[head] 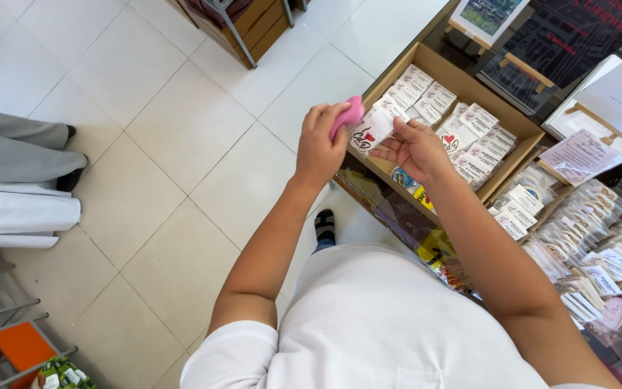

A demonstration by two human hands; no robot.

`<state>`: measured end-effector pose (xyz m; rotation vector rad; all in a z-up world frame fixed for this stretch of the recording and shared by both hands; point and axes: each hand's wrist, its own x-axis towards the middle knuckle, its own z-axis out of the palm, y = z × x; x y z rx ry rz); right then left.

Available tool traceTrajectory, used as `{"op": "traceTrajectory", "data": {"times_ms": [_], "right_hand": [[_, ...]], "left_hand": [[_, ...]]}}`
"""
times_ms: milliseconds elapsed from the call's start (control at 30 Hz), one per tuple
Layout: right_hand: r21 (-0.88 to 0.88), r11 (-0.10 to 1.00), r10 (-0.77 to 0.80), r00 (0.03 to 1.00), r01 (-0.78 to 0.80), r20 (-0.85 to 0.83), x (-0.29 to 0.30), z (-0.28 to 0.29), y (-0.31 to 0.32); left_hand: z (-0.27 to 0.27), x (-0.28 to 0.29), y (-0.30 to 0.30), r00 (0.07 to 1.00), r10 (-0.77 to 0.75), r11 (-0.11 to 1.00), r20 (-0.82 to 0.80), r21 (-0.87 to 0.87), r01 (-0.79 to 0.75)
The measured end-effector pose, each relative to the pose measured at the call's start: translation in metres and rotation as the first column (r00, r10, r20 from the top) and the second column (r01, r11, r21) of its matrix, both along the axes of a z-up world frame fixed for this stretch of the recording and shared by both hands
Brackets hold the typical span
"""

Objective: Wiping small packaged products with a cloth in a retail display tray.

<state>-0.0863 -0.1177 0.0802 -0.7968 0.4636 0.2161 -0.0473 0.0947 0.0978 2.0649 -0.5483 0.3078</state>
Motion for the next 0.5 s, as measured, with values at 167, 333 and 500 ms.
{"op": "traceTrajectory", "data": {"times_ms": [167,333,500], "right_hand": [[-0.063,0.997,0.039,0.998,-0.036,0.044,0.003,-0.009,-0.003],[-0.093,0.996,-0.003,1.000,0.003,0.002,0.004,-0.025,-0.015],[-0.273,0.959,0.060,0.997,-0.071,-0.049,0.006,-0.010,-0.010]], "left_hand": [[0.002,0.010,-0.024,0.959,-0.260,0.962,0.116,0.121,0.246],[-0.010,0.033,-0.031,0.972,-0.235,0.960,-0.020,0.150,0.235],[0.008,0.034,-0.044,0.927,-0.341,0.937,0.153,0.133,0.323]]}}
